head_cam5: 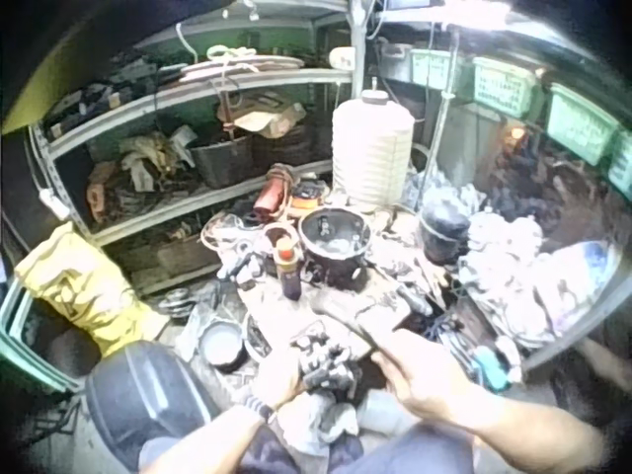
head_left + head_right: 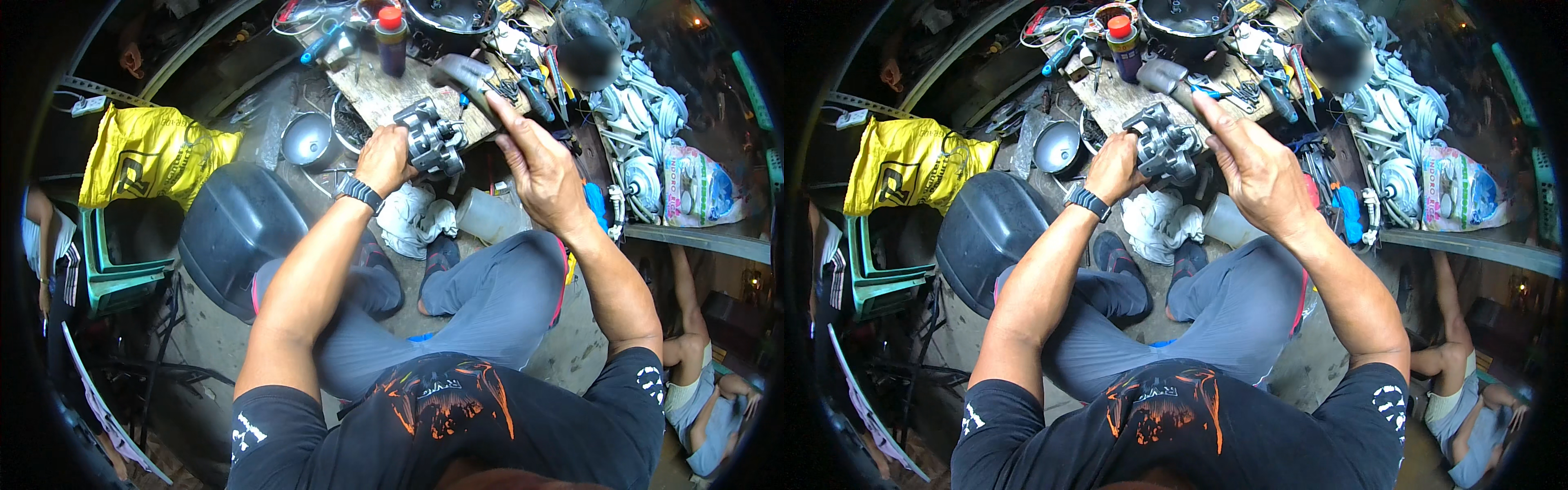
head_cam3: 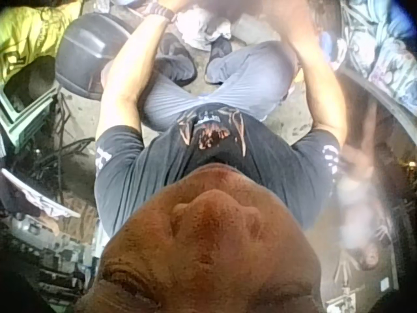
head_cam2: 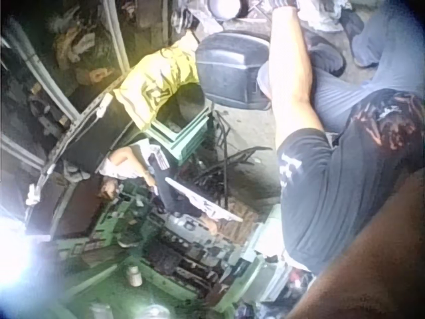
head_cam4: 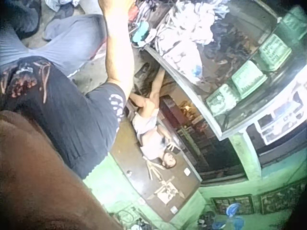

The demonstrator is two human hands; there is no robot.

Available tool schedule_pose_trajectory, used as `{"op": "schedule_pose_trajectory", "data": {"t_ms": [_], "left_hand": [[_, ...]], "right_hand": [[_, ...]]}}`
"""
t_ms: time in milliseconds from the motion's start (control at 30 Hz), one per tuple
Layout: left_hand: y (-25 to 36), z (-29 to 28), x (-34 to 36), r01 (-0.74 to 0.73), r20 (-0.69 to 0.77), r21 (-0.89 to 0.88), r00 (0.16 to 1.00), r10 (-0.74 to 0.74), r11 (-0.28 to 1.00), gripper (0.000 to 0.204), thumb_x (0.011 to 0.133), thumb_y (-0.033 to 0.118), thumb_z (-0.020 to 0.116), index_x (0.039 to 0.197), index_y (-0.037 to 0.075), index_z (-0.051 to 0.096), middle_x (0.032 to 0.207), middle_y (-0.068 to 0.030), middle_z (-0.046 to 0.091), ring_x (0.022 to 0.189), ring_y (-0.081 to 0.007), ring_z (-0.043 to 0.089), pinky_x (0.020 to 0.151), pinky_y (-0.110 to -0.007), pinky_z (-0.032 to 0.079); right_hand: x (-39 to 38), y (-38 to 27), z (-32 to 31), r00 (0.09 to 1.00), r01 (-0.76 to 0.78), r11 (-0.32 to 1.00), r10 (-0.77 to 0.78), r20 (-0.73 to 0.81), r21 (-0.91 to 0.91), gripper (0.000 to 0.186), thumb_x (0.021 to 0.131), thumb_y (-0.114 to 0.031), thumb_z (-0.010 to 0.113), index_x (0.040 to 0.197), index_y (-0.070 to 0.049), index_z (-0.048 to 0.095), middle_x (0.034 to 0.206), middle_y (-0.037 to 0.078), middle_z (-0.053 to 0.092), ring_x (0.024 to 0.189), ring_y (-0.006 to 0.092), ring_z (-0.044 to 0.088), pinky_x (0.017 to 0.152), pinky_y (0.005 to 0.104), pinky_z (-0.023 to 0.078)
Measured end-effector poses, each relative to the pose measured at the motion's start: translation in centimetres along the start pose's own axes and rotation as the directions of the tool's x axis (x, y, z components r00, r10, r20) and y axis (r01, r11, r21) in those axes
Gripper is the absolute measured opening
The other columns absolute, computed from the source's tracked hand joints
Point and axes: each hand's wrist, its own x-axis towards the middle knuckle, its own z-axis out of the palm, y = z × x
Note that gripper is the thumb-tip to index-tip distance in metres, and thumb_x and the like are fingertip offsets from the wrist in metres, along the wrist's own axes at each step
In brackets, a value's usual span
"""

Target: The person repairs a starter motor on a workbench by using a hammer and a punch to tap parts into place, applying spray from a can, and turning the assembly over to work on different sides.

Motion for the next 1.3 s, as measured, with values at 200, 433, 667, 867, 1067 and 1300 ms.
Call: {"op": "schedule_pose_trajectory", "data": {"t_ms": [200, 433, 667, 867, 1067, 1300], "left_hand": [[-0.1, 0.6, -0.5, -0.021, -0.044, 0.002, 0.999, 0.021, 1.0, 0.051, 0.063, 0.016, 0.09, 0.099, -0.002, 0.059, 0.101, -0.0234, 0.065, 0.101, -0.0417, 0.062, 0.092, -0.049, 0.051], [0.5, 0.0, 0.1, -0.015, -0.016, 0.003, 1.0, 0.015, 1.0, 0.057, 0.065, 0.019, 0.09, 0.108, -0.002, 0.059, 0.104, -0.0235, 0.066, 0.103, -0.042, 0.062, 0.091, -0.048, 0.052], [0.4, 0.6, -0.2, -0.035, -0.06, 0.018, 0.998, 0.036, 0.999, 0.05, 0.069, 0.022, 0.088, 0.103, -0.004, 0.06, 0.101, -0.0218, 0.067, 0.102, -0.0407, 0.063, 0.094, -0.047, 0.052], [0.9, -0.1, 0.4, -0.011, -0.002, 0.025, 1.0, 0.011, 1.0, 0.049, 0.069, 0.022, 0.087, 0.102, -0.004, 0.06, 0.099, -0.0218, 0.067, 0.101, -0.0409, 0.063, 0.092, -0.048, 0.052], [0.8, 0.2, 0.0, -0.035, -0.054, -0.002, 0.998, 0.035, 0.999, 0.049, 0.068, 0.023, 0.088, 0.099, -0.004, 0.061, 0.099, -0.0226, 0.067, 0.1, -0.0415, 0.063, 0.093, -0.048, 0.052], [1.1, -0.2, 0.3, 0.0, -0.016, -0.009, 1.0, 0.0, 1.0, 0.049, 0.067, 0.023, 0.088, 0.098, -0.005, 0.062, 0.096, -0.0229, 0.068, 0.098, -0.0413, 0.064, 0.093, -0.047, 0.052]], "right_hand": [[-1.0, 1.4, 0.9, 0.931, -0.167, 0.968, 0.217, 0.292, -0.187, 0.049, 0.101, -0.013, 0.062, 0.149, -0.016, 0.053, 0.101, 0.019, 0.067, 0.09, 0.0389, 0.067, 0.079, 0.0467, 0.053], [-1.9, 2.6, 1.2, 0.96, -0.087, 0.972, 0.141, 0.243, -0.22, 0.056, 0.098, -0.02, 0.065, 0.152, -0.026, 0.051, 0.091, 0.016, 0.066, 0.071, 0.0405, 0.066, 0.065, 0.0486, 0.054], [-1.0, 0.7, 0.2, 1.0, -0.015, 1.0, 0.015, 0.006, -0.02, 0.056, 0.096, -0.012, 0.067, 0.15, -0.023, 0.053, 0.09, 0.015, 0.065, 0.073, 0.038, 0.067, 0.067, 0.0476, 0.056], [-2.1, 3.2, 1.2, 0.951, -0.083, 0.974, 0.141, 0.276, -0.211, 0.05, 0.099, -0.019, 0.065, 0.148, -0.025, 0.055, 0.089, 0.014, 0.063, 0.071, 0.0368, 0.066, 0.064, 0.0456, 0.055], [-1.8, 0.6, -0.2, 0.99, -0.105, 0.994, 0.106, 0.09, -0.017, 0.048, 0.098, -0.009, 0.065, 0.145, -0.017, 0.057, 0.095, 0.016, 0.066, 0.08, 0.0374, 0.066, 0.074, 0.0474, 0.053], [-0.8, 1.5, 0.0, 0.999, 0.005, 1.0, -0.005, -0.032, -0.005, 0.048, 0.099, -0.01, 0.064, 0.146, -0.017, 0.056, 0.095, 0.016, 0.067, 0.081, 0.0382, 0.066, 0.076, 0.0475, 0.054]]}}
